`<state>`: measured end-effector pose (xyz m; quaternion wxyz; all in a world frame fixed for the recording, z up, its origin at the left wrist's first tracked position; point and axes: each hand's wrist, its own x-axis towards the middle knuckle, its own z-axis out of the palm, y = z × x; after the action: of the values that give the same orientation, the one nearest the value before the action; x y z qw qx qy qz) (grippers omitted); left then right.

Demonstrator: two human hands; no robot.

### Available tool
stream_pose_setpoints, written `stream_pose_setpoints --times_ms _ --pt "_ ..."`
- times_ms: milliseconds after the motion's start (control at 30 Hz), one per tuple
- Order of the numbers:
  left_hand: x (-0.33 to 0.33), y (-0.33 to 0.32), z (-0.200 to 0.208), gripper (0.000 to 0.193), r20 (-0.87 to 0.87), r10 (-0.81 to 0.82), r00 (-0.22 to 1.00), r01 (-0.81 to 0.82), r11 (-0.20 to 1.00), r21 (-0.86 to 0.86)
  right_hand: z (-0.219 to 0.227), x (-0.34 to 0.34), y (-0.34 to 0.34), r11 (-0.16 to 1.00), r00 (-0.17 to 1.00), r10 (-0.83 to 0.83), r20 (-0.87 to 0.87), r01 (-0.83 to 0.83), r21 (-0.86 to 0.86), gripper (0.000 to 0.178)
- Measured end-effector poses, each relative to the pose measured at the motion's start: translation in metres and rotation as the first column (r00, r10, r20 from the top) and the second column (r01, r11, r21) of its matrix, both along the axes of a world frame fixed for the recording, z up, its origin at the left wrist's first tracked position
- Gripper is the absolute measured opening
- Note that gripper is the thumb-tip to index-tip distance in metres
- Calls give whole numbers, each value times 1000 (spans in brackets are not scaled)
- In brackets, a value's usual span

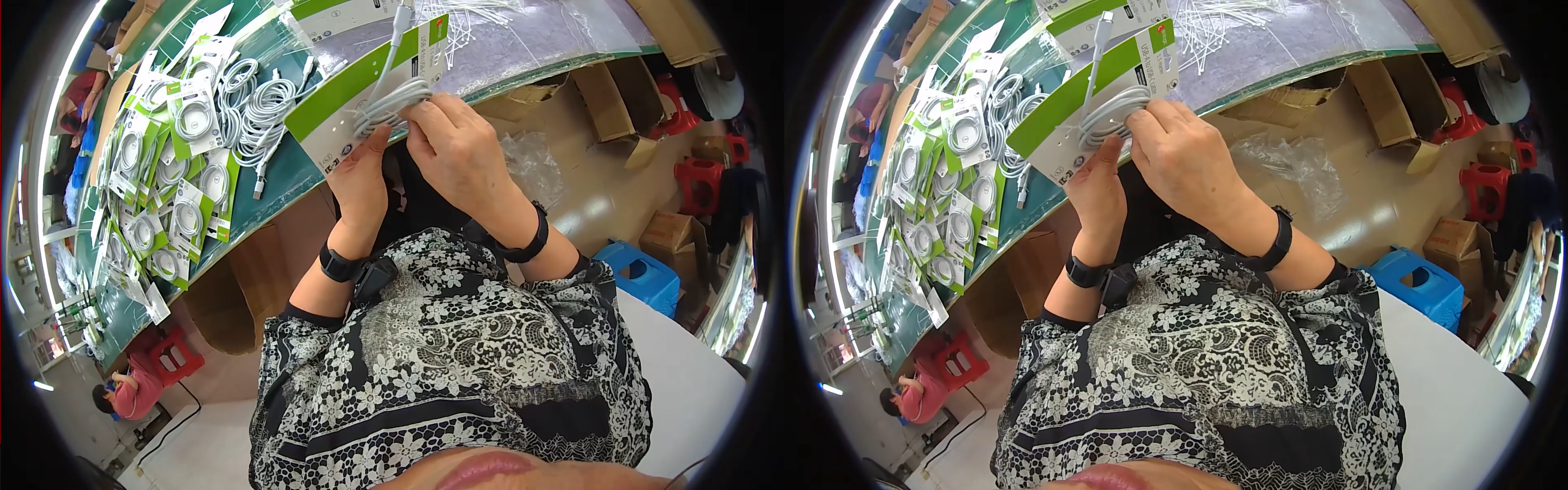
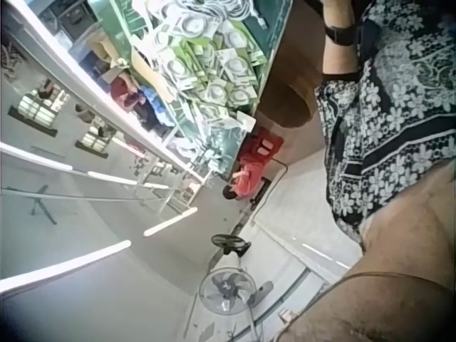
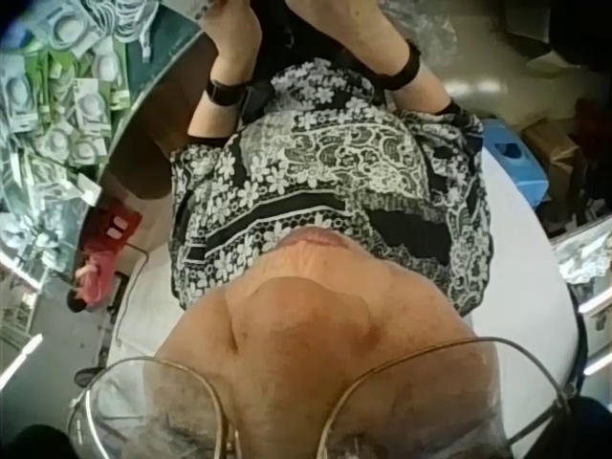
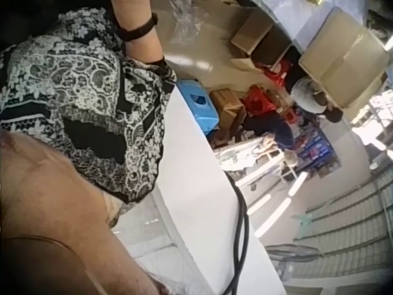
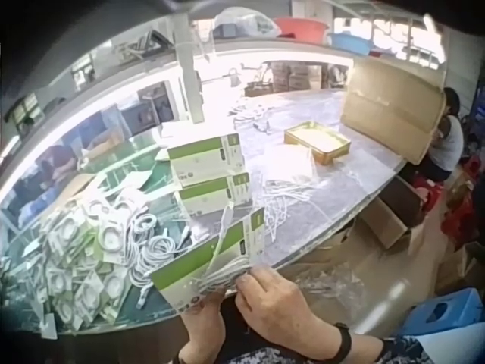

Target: The person packages a cable by hand, picking up a cable and a cardboard backing, threading a plastic tie through the backing and around the cable, and pulling the tie tight. The person then repeats the process with a second plastic tie before setting the finished package down.

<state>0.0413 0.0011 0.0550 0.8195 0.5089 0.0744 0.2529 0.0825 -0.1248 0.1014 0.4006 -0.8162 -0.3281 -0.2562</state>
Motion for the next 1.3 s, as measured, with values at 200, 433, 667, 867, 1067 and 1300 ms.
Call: stream_pose_setpoints --times_ms 200,433,667,867,1067,1300 --pt "-2 11 28 28 355 21 935 -295 604 741 -1 -5 -10 986 992 120 -49 -113 124 24" --pt "-4 14 33 33 522 -64 851 -403 558 725 -10 -17 -12 974 995 95 16 -96 207 41" --pt "-10 5 37 26 453 -105 885 -315 580 751 -4 -12 -3 965 992 89 87 -107 238 26" --pt "-12 11 20 23 243 36 969 -204 670 714 -6 -2 -2 993 990 63 123 -75 94 24" --pt "-17 -2 17 26 56 87 995 -103 908 406 -1 -1 0 997 983 31 182 -43 65 21" --pt "-17 -3 16 27 99 71 993 -108 888 447 2 -4 4 998 984 7 180 -17 53 19"
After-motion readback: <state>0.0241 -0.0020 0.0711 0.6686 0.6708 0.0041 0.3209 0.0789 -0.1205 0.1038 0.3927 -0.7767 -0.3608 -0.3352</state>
